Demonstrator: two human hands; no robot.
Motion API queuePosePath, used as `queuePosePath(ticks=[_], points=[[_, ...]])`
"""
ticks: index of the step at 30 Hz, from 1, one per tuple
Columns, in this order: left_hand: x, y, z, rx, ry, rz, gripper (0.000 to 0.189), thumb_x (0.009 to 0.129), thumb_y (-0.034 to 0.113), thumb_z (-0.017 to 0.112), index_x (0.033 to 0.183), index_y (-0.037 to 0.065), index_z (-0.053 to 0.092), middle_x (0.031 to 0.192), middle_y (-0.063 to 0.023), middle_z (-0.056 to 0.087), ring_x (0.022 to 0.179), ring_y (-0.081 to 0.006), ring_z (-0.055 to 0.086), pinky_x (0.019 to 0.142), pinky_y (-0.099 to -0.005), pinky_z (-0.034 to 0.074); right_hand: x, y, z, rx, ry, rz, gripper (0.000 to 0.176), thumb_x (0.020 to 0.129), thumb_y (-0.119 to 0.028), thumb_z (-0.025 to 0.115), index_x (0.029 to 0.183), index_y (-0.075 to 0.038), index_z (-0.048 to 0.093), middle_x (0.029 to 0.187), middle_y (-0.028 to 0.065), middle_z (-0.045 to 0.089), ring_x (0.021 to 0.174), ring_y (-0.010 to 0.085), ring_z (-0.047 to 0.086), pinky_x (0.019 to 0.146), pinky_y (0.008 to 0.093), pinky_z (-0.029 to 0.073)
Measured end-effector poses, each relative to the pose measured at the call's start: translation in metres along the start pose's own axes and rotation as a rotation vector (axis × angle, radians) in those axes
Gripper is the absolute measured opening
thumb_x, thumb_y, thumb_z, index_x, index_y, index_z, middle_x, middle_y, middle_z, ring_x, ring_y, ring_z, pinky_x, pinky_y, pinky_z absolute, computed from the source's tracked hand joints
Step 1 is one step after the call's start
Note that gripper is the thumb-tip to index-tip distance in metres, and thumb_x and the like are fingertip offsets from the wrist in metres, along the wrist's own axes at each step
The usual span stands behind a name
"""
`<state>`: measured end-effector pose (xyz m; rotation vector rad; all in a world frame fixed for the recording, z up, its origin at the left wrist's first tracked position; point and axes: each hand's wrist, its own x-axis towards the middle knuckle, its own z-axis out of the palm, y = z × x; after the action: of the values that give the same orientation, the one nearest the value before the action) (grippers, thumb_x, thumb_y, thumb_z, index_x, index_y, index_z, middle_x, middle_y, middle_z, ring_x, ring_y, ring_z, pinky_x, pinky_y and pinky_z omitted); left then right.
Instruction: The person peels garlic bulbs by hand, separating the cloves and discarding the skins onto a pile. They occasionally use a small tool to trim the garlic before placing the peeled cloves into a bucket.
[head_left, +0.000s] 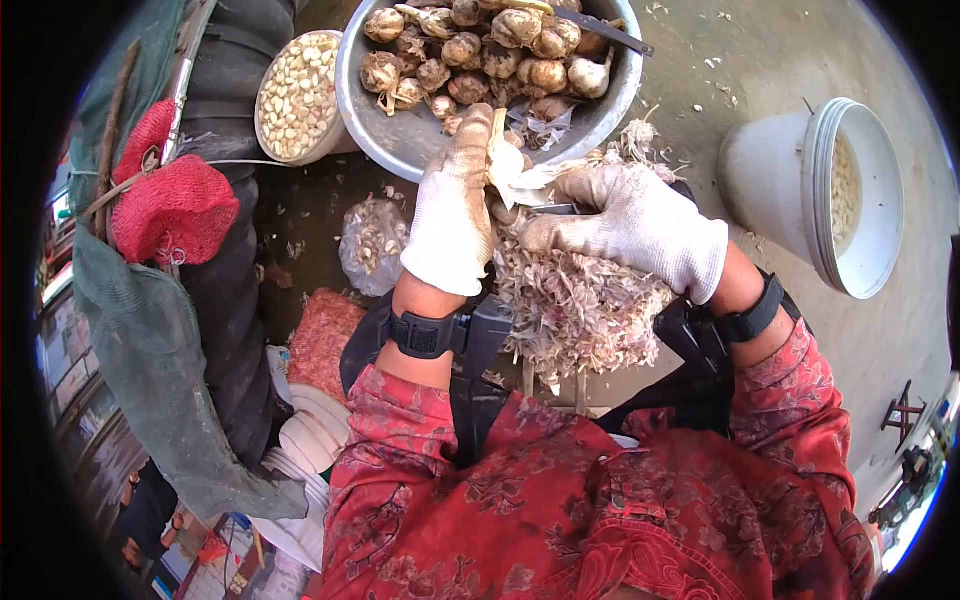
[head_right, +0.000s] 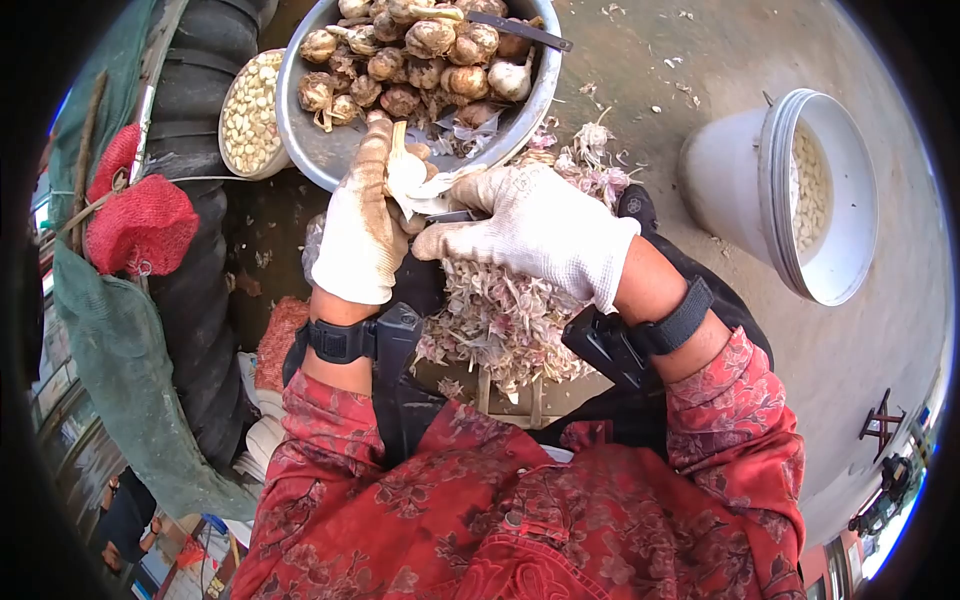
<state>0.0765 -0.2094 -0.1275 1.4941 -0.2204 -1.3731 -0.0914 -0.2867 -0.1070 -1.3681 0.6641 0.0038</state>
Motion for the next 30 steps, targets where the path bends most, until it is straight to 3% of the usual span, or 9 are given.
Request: queuePosePath(ticks=[7,9,11,12,15,24,27,28,30], points=[[-0.005,-0.009,0.008,-0.017,-0.060,0.018,0.043,0.098,0.045,0.043,0.107,0.007,0.060,0.086,-0.0019,0.064,0.071,-0.0103,0.059,0.057,-0.0230,0.046,0.003,0.003,0.005,-0.718,0.418,-0.421,0.052,0.076,-0.047,0.071,0.102,-0.003,0.062,0.079,0.0173,0.064,0.076,0.0314,0.064,0.065,0.0376,0.050],[-0.002,-0.022,0.007,0.234,-0.059,0.368,0.044,0.098,0.045,0.042,0.102,0.006,0.061,0.084,-0.0022,0.062,0.070,-0.0113,0.058,0.059,-0.0245,0.047,0.004,0.005,0.010,-0.696,0.412,-0.411,0.050,0.073,-0.043,0.076,0.099,-0.003,0.062,0.076,0.0171,0.060,0.070,0.0369,0.061,0.059,0.0402,0.048],[-0.003,-0.014,0.007,0.102,-0.059,0.189,0.043,0.098,0.045,0.044,0.102,0.005,0.061,0.084,-0.0025,0.061,0.069,-0.0108,0.057,0.059,-0.0242,0.047,0.007,0.010,0.013,-0.768,0.480,-0.502,0.042,0.077,-0.038,0.073,0.101,-0.005,0.062,0.074,0.0163,0.061,0.068,0.0352,0.062,0.058,0.0399,0.048],[-0.004,-0.009,0.008,-0.029,-0.059,0.008,0.041,0.097,0.044,0.046,0.102,0.005,0.060,0.083,-0.0027,0.061,0.068,-0.0103,0.056,0.059,-0.0239,0.046,0.008,0.010,0.013,-0.761,0.459,-0.488,0.038,0.082,-0.038,0.067,0.101,-0.006,0.061,0.075,0.0156,0.062,0.070,0.0347,0.063,0.059,0.0402,0.049],[-0.005,-0.009,0.001,-0.008,-0.131,-0.079,0.041,0.096,0.044,0.049,0.103,0.004,0.059,0.083,-0.0032,0.059,0.066,-0.0101,0.053,0.058,-0.0236,0.046,0.012,0.019,0.013,-0.738,0.403,-0.449,0.031,0.087,-0.036,0.061,0.098,-0.006,0.060,0.076,0.0152,0.063,0.072,0.0340,0.063,0.060,0.0406,0.050],[-0.010,-0.010,0.012,0.109,-0.029,0.226,0.043,0.095,0.046,0.049,0.097,0.005,0.063,0.079,-0.0028,0.062,0.064,-0.0098,0.054,0.053,-0.0221,0.045,0.004,0.016,0.016,-0.723,0.183,-0.351,0.025,0.089,-0.032,0.058,0.087,-0.008,0.064,0.073,0.0163,0.063,0.067,0.0344,0.063,0.059,0.0428,0.050],[-0.004,0.006,0.002,0.039,0.054,0.097,0.045,0.096,0.046,0.047,0.098,0.004,0.064,0.082,-0.0022,0.064,0.063,-0.0090,0.057,0.050,-0.0206,0.043,0.001,0.025,0.029,-0.812,0.016,-0.211,0.028,0.088,-0.038,0.056,0.091,-0.012,0.066,0.077,0.0156,0.065,0.068,0.0342,0.063,0.061,0.0437,0.050],[-0.015,0.015,0.003,0.183,-0.011,0.167,0.040,0.101,0.035,0.040,0.130,0.008,0.048,0.100,-0.0091,0.065,0.069,-0.0067,0.054,0.047,-0.0178,0.037,0.000,0.022,0.032,-0.811,-0.031,-0.129,0.032,0.088,-0.042,0.056,0.091,-0.012,0.067,0.080,0.0159,0.065,0.075,0.0343,0.064,0.065,0.0420,0.050],[-0.010,0.011,-0.007,0.061,-0.036,0.146,0.041,0.101,0.034,0.040,0.131,0.008,0.046,0.102,-0.0100,0.065,0.069,-0.0076,0.055,0.047,-0.0179,0.037,-0.004,0.008,0.027,-0.723,-0.036,-0.104,0.033,0.088,-0.042,0.056,0.092,-0.011,0.067,0.081,0.0168,0.064,0.078,0.0349,0.063,0.067,0.0416,0.050]])
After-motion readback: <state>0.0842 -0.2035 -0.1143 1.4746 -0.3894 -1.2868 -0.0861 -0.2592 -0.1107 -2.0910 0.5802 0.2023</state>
